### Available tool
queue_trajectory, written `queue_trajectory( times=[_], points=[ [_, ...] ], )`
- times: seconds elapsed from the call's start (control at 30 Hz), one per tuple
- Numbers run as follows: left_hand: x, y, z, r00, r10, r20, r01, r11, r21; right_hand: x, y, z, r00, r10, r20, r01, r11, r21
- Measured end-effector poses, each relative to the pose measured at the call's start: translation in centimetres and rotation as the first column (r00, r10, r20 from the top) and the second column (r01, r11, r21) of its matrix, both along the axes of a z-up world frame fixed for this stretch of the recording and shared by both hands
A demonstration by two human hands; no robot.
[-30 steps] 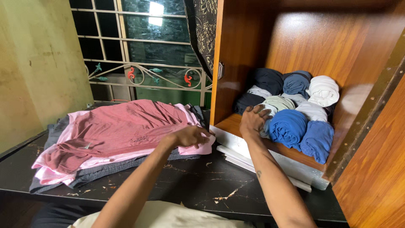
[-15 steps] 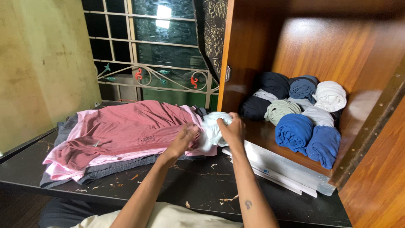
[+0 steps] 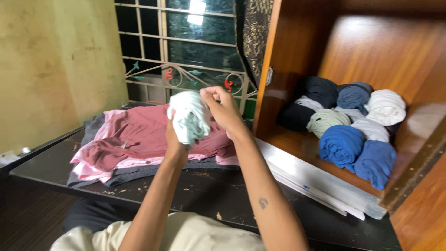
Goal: The person unfolds several items of clothing, including t-shirts and shorts, by picking them up from a shelf, opening them with both hands, and laying them flat on a table one by one.
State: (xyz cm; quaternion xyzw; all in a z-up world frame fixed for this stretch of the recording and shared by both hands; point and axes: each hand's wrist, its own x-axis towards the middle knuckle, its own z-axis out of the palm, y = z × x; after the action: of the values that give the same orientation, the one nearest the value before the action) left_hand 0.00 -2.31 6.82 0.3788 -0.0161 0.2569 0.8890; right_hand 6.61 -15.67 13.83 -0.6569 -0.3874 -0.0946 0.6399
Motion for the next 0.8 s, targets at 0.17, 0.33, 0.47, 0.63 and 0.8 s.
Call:
queue_trajectory(
  times=[0.17, 0.33, 0.47, 0.63, 0.8],
  points=[
    [-2.5, 1.8, -0.1, 0.986, 0.152, 0.065, -0.161, 0.973, 0.167, -2.0, 2.1, -6.8, 0.881, -0.235, -0.411, 0.179, 0.969, -0.172],
    [-0.9, 0.7, -2.3, 0.976, 0.209, 0.061, -0.217, 0.897, 0.385, -2.6, 0.6, -9.9, 0.592, 0.475, -0.651, -0.350, 0.879, 0.323],
    [-0.8, 0.1, -3.2, 0.902, 0.284, 0.325, -0.430, 0.641, 0.635, -2.9, -1.8, -8.4, 0.558, 0.477, -0.679, -0.240, 0.876, 0.419],
    [-2.1, 0.3, -1.8, 0.918, 0.241, 0.315, -0.394, 0.453, 0.800, -2.4, -3.6, -8.4, 0.526, 0.565, -0.636, -0.217, 0.812, 0.542],
    [-1.8, 5.3, -2.8, 0.916, 0.396, -0.060, -0.118, 0.409, 0.905, -1.1, -4.4, -9.1, 0.627, 0.434, -0.647, -0.083, 0.863, 0.499]
  ],
)
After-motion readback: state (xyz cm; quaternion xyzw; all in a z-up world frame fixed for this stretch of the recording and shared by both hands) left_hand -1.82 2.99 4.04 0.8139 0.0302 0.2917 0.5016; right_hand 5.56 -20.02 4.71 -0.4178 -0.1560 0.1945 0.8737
